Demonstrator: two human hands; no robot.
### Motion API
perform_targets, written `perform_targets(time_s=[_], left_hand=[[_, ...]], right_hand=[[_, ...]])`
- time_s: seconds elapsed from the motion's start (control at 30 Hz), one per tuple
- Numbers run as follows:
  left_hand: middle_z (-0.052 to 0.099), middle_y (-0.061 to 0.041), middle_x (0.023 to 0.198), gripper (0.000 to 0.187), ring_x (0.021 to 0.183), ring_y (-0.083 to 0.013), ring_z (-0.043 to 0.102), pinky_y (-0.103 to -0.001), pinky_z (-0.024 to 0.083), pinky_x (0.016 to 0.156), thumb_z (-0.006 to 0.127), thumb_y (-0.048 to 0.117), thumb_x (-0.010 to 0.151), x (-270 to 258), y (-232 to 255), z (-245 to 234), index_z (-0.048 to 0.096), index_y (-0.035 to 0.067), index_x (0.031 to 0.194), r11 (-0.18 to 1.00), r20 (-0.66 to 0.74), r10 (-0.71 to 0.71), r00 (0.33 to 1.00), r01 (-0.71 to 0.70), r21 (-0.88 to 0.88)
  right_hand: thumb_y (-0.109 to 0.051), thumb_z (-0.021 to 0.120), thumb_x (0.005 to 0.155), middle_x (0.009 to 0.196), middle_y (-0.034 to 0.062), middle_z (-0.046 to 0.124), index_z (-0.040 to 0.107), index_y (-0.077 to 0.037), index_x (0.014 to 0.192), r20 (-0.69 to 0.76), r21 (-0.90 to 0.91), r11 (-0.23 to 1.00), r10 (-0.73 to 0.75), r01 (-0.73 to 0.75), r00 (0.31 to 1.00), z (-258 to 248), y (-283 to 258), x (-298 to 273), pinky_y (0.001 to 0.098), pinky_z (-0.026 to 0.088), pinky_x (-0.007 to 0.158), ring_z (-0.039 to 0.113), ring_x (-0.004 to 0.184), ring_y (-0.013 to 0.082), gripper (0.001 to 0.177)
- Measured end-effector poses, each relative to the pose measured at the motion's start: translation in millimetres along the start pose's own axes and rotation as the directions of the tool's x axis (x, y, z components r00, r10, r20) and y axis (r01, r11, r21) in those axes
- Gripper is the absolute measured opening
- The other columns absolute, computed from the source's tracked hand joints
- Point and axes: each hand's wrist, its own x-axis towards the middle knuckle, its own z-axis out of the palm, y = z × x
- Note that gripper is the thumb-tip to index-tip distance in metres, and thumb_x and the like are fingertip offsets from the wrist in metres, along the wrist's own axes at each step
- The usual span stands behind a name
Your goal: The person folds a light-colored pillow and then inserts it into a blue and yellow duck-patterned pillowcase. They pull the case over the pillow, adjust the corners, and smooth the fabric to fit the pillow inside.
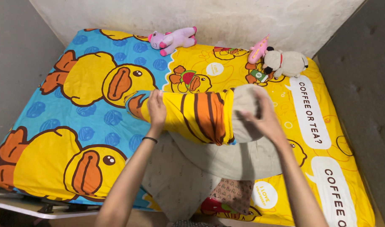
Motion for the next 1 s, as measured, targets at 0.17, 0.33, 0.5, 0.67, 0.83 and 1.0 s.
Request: perform_targets(time_s=[0.17,0.33,0.5,0.67,0.83,1.0], left_hand=[[0.057,-0.025,0.093,0.03,0.085,-0.0447,0.055,-0.049,0.044,0.076,0.046,0.022,0.109,-10,-3,11,0.054,-0.003,0.095,0.999,-0.051,-0.047,0.998,0.046,-0.026],[0.061,-0.026,0.093,0.031,0.09,-0.0462,0.057,-0.053,0.044,0.079,0.045,0.021,0.11,0,-51,18,0.059,-0.003,0.097,0.996,-0.123,-0.014,0.992,0.025,0.089],[0.064,-0.026,0.093,0.028,0.089,-0.0455,0.06,-0.053,0.046,0.081,0.048,0.019,0.106,25,-117,1,0.063,-0.002,0.095,0.974,-0.32,0.013,0.947,0.061,0.219],[0.067,-0.025,0.091,0.032,0.083,-0.0443,0.061,-0.052,0.045,0.076,0.055,0.022,0.105,72,-120,-30,0.066,-0.004,0.091,0.949,-0.427,-0.118,0.897,0.228,0.216],[0.064,-0.025,0.092,0.032,0.085,-0.0433,0.06,-0.05,0.046,0.079,0.05,0.021,0.109,73,-74,-36,0.062,-0.007,0.098,0.99,-0.239,-0.023,0.971,0.055,0.127],[0.059,-0.025,0.095,0.034,0.089,-0.0439,0.056,-0.051,0.044,0.082,0.045,0.022,0.113,16,-44,-29,0.056,-0.006,0.098,0.993,-0.04,0.002,0.999,0.003,0.118]], right_hand=[[-0.044,0.076,0.089,0.11,0.0209,0.065,0.066,-0.01,0.118,-0.101,-0.345,0.938,-0.081,0.041,0.992,54,-7,-10,0.0528,0.048,0.093,0.062,0.107,0.0416,0.046],[-0.034,0.076,0.094,0.065,0.0149,0.064,0.073,-0.008,0.094,-0.198,-0.265,0.951,-0.218,0.162,0.956,52,-44,-34,0.0416,0.048,0.055,0.064,0.059,0.0319,0.026],[-0.014,0.077,0.096,0.056,0.0094,0.056,0.067,-0.005,0.073,-0.342,-0.129,0.958,-0.287,0.257,0.895,-16,-88,-42,0.0343,0.038,0.049,0.053,0.046,0.018,0.027],[-0.012,0.074,0.102,0.062,0.0065,0.059,0.069,-0.002,0.082,-0.507,-0.142,0.978,-0.204,0.153,0.837,-64,-99,-43,0.0302,0.038,0.054,0.053,0.052,0.0125,0.023],[-0.015,0.069,0.104,0.074,0.0081,0.066,0.067,0.0,0.087,-0.417,0.028,0.996,-0.071,0.09,0.906,-56,-52,-28,0.0304,0.047,0.07,0.061,0.07,0.0149,0.023],[-0.024,0.074,0.084,0.079,0.0167,0.069,0.06,-0.01,0.131,0.199,-0.13,0.941,0.332,-0.311,0.922,-5,8,-33,0.0404,0.051,0.071,0.064,0.074,0.0316,0.051]])
